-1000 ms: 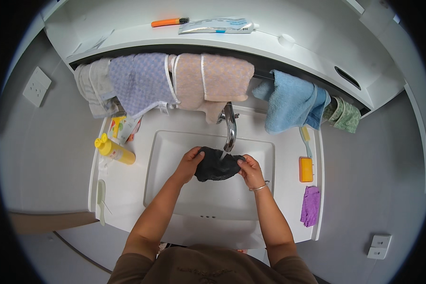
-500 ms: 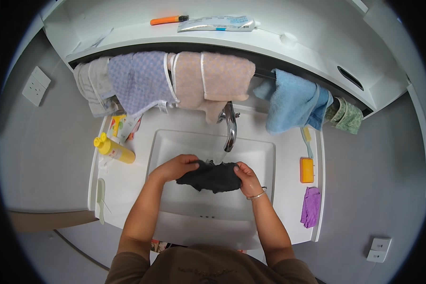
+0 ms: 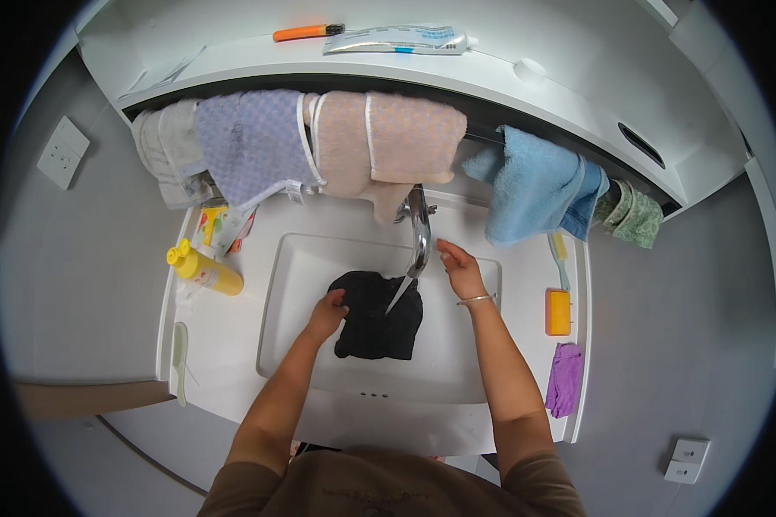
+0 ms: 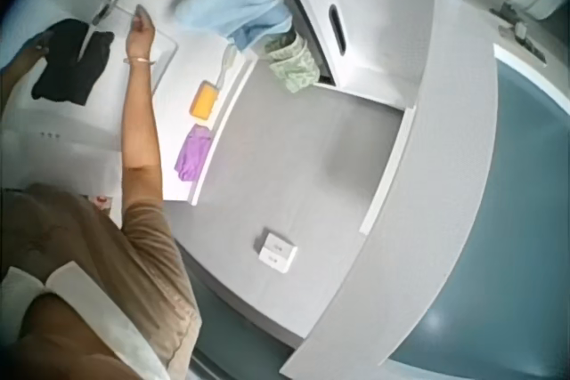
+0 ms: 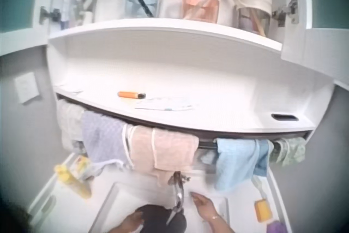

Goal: The person washes a dark sock by hand in a bathroom sink. They wet the sock under running water, apply liquid detergent, rub and squeeze the fabric to create suds, then rinse repeatedly until the soap is removed. The sock remains in the sink at the end of the clip.

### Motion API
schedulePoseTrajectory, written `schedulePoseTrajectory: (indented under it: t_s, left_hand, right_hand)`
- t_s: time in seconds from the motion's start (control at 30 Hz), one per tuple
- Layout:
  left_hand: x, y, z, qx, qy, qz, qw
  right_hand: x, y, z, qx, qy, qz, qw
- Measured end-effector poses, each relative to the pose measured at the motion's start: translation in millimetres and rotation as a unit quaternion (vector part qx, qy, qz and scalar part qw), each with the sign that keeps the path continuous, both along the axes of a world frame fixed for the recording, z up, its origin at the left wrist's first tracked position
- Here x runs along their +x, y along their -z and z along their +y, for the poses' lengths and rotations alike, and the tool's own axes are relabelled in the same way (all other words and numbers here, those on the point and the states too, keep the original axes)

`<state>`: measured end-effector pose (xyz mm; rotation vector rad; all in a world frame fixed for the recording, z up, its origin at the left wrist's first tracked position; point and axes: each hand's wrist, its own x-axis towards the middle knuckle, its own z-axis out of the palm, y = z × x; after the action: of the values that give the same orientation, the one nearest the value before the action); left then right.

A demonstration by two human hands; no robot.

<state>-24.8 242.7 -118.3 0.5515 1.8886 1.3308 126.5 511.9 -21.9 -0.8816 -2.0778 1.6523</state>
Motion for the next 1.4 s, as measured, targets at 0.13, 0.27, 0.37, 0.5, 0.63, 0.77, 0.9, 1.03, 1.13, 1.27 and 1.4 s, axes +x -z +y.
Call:
schedulePoseTrajectory:
  t_s: [0.13,0.27,0.37,0.5,0.63,0.77,0.9,1.03,1.13,1.27,1.4]
  left_hand:
    - [31,-88,38,0.125,0.033,-0.190,0.973]
    - [24,-104,69,0.170,0.001,-0.144,0.975]
    - [6,-73,62,0.109,-0.040,-0.049,0.992]
    - [-1,-3,32,-0.041,-0.167,-0.121,0.978]
    - [17,67,9,-0.226,-0.133,0.013,0.965]
    - [45,28,16,-0.240,-0.210,-0.193,0.928]
    - [45,58,4,-0.245,-0.112,-0.213,0.939]
    - [37,62,-2,-0.232,0.005,-0.041,0.972]
    - [17,56,-18,-0.120,-0.018,-0.064,0.990]
    - [-7,-11,-26,0.032,-0.154,-0.282,0.946]
    - [-18,-38,-33,0.116,-0.213,-0.161,0.957]
  right_hand:
    - [-30,-16,-10,-0.033,0.027,0.089,0.995]
    - [-48,-28,-12,-0.057,0.052,0.123,0.989]
    - [-57,-27,-6,-0.081,0.025,0.131,0.988]
    - [-60,-47,-8,-0.089,-0.003,0.116,0.989]
    - [-28,9,-9,-0.048,0.077,0.010,0.996]
    - [44,138,-62,0.136,0.044,-0.304,0.942]
    - [52,126,-116,0.134,0.031,-0.420,0.897]
    - [60,158,-115,0.067,-0.016,-0.270,0.960]
    - [64,151,-109,-0.250,0.055,-0.103,0.961]
    - [30,80,-116,-0.400,0.145,0.019,0.905]
    - [8,69,-103,-0.117,0.113,0.073,0.984]
